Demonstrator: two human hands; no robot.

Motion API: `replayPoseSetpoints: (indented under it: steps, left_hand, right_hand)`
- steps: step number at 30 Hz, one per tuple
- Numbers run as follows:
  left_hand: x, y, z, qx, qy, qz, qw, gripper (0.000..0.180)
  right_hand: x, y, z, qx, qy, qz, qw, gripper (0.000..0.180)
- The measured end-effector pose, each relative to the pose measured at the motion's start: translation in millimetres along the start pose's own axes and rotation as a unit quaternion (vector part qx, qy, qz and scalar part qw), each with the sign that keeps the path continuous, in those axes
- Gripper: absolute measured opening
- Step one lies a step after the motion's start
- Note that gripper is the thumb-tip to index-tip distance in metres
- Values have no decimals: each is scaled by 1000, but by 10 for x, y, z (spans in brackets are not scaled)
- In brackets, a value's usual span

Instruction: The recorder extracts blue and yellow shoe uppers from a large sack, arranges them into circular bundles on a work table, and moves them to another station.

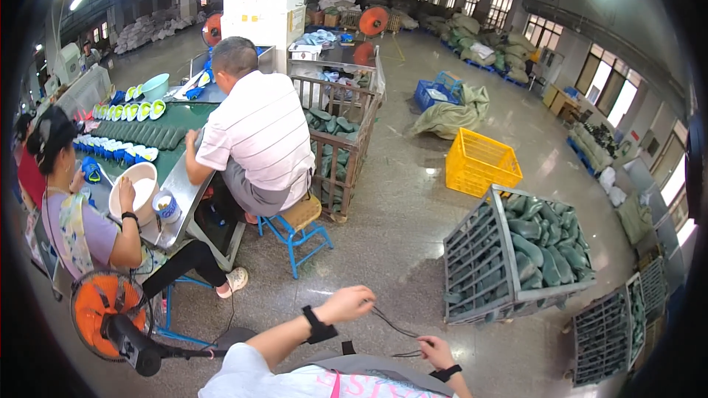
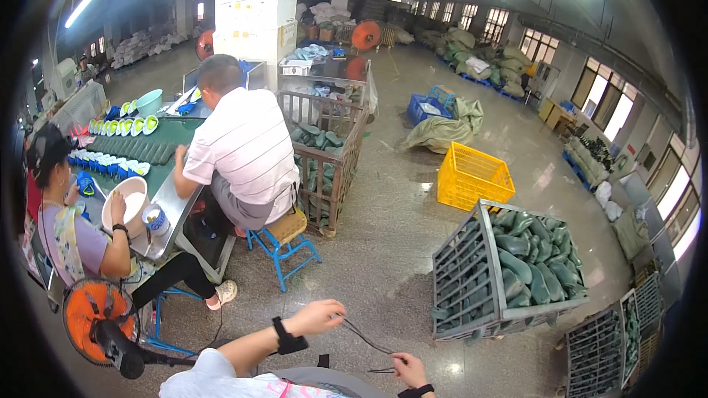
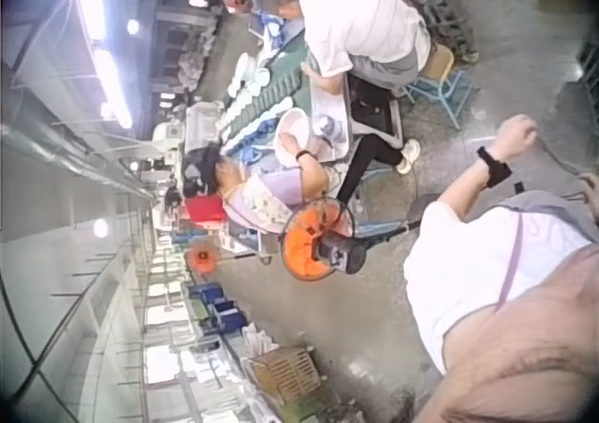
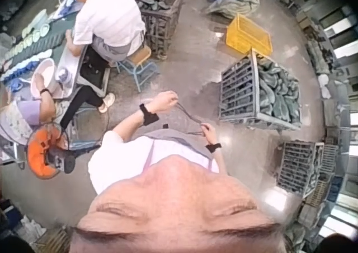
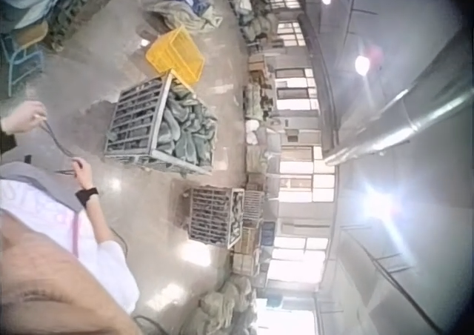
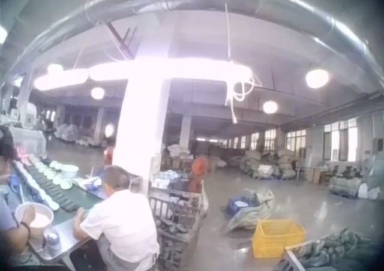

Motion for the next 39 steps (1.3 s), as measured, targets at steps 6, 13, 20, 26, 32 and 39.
replayPoseSetpoints:
  steps: [6, 13, 20, 26, 32, 39]
  left_hand:
    - [-503, 75, 1813, -171, -187, -69, 965, 51]
    - [-300, -362, 3399, -47, -339, -464, 817, 73]
    - [395, -1111, 4679, -58, -145, -448, 880, 73]
    - [918, -2117, 5577, 16, -36, -486, 873, 65]
    - [1748, -2912, 7115, -45, 1, -438, 898, 49]
    - [2340, -3860, 8873, 69, -3, -320, 945, 30]
  right_hand:
    - [556, -1122, 958, 83, -182, 27, 979, 21]
    - [1358, -2574, 2579, 294, -382, -100, 871, 28]
    - [1853, -3471, 4192, 305, -441, -90, 839, 13]
    - [1759, -4630, 5456, 277, -545, -156, 776, 16]
    - [2502, -5883, 6807, 200, -473, -45, 857, 15]
    - [3916, -6232, 8659, 156, -210, 153, 953, 24]
Point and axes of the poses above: each hand's wrist, its own z-axis towards the middle knuckle, its own x-axis out of the back of the hand, y = z × x, the point moved 5 cm from there along z, towards the middle knuckle, and after that the axes turned 5 degrees about -y, right-handed, at the moved point
